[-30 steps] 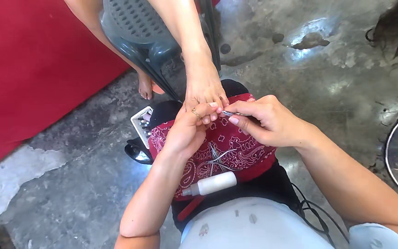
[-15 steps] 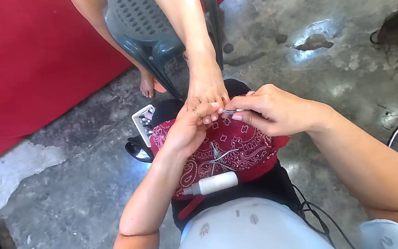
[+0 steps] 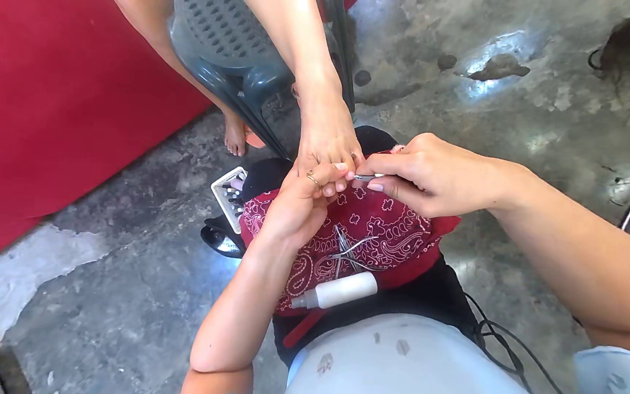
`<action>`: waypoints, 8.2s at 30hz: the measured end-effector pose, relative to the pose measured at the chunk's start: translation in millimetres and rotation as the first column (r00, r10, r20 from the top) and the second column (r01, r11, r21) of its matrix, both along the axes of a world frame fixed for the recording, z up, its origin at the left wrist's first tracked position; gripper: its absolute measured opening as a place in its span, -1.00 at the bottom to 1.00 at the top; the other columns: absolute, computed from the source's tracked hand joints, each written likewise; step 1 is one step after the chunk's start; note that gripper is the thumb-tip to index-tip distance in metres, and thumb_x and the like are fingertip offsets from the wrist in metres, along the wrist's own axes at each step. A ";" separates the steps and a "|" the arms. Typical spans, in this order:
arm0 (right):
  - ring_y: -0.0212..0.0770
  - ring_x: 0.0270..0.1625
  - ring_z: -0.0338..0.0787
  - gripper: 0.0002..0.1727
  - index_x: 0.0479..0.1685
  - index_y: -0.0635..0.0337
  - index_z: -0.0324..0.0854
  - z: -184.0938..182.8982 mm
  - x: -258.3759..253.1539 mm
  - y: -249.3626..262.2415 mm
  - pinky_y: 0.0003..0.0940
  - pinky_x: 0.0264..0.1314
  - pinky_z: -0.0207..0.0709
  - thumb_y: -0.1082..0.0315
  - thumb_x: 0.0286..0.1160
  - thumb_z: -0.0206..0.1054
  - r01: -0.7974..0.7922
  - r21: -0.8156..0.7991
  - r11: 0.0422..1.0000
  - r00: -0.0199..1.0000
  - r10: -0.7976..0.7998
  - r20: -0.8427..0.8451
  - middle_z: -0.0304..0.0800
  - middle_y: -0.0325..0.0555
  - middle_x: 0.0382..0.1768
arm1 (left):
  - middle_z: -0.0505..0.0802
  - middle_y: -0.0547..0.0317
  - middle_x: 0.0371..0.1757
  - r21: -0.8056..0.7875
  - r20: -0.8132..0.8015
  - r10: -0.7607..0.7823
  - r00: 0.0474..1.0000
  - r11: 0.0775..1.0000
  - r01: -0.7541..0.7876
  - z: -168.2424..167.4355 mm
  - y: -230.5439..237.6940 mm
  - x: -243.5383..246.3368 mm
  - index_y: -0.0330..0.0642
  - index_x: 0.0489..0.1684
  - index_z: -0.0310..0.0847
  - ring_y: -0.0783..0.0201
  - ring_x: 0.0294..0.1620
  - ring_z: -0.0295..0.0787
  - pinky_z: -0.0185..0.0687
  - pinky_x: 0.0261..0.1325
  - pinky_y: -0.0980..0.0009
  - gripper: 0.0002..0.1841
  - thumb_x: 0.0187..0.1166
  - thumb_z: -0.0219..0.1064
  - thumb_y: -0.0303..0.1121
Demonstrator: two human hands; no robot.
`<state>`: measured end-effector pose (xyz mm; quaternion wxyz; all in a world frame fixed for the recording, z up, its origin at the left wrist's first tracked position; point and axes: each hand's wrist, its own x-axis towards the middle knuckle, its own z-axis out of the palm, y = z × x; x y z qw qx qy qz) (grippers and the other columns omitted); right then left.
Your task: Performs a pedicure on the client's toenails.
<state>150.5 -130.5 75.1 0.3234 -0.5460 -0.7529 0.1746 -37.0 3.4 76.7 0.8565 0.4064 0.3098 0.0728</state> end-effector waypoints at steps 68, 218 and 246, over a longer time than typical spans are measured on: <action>-0.59 -0.73 0.41 -0.61 0.26 0.27 0.65 -25.9 -45.4 -27.1 -0.74 -0.74 0.25 0.34 0.85 -0.08 -0.077 -0.330 0.941 0.239 -0.304 -0.922 0.59 -0.34 -0.64 | 0.68 0.36 -0.48 -0.002 0.042 -0.022 0.999 1.000 0.022 -0.2 -4.3 -0.8 0.04 -0.22 0.62 0.54 -0.45 0.61 0.61 -0.21 0.59 -0.91 0.54 0.24 -0.42; -0.54 -0.68 0.44 -0.67 0.06 0.10 0.67 -21.9 -132.7 -18.0 -0.71 -0.59 0.36 0.21 0.88 -0.02 0.206 -0.284 0.937 -0.313 -0.212 -0.926 0.58 -0.25 -0.60 | 0.64 0.39 -0.56 -0.182 0.231 -0.056 0.971 0.978 0.100 -5.0 -10.4 10.0 -0.08 -0.33 0.69 0.56 -0.56 0.60 0.66 -0.32 0.63 -0.81 0.69 0.21 -0.33; -0.51 -0.69 0.40 -0.71 0.10 0.14 0.63 -22.0 -134.1 -16.6 -0.69 -0.60 0.35 0.27 0.86 -0.02 0.222 -0.267 0.938 -0.324 -0.187 -0.927 0.44 -0.30 -0.64 | 0.65 0.37 -0.54 -0.182 0.243 -0.048 0.969 0.979 0.094 -7.2 -10.0 9.2 -0.07 -0.29 0.70 0.55 -0.53 0.62 0.67 -0.27 0.62 -0.87 0.65 0.25 -0.35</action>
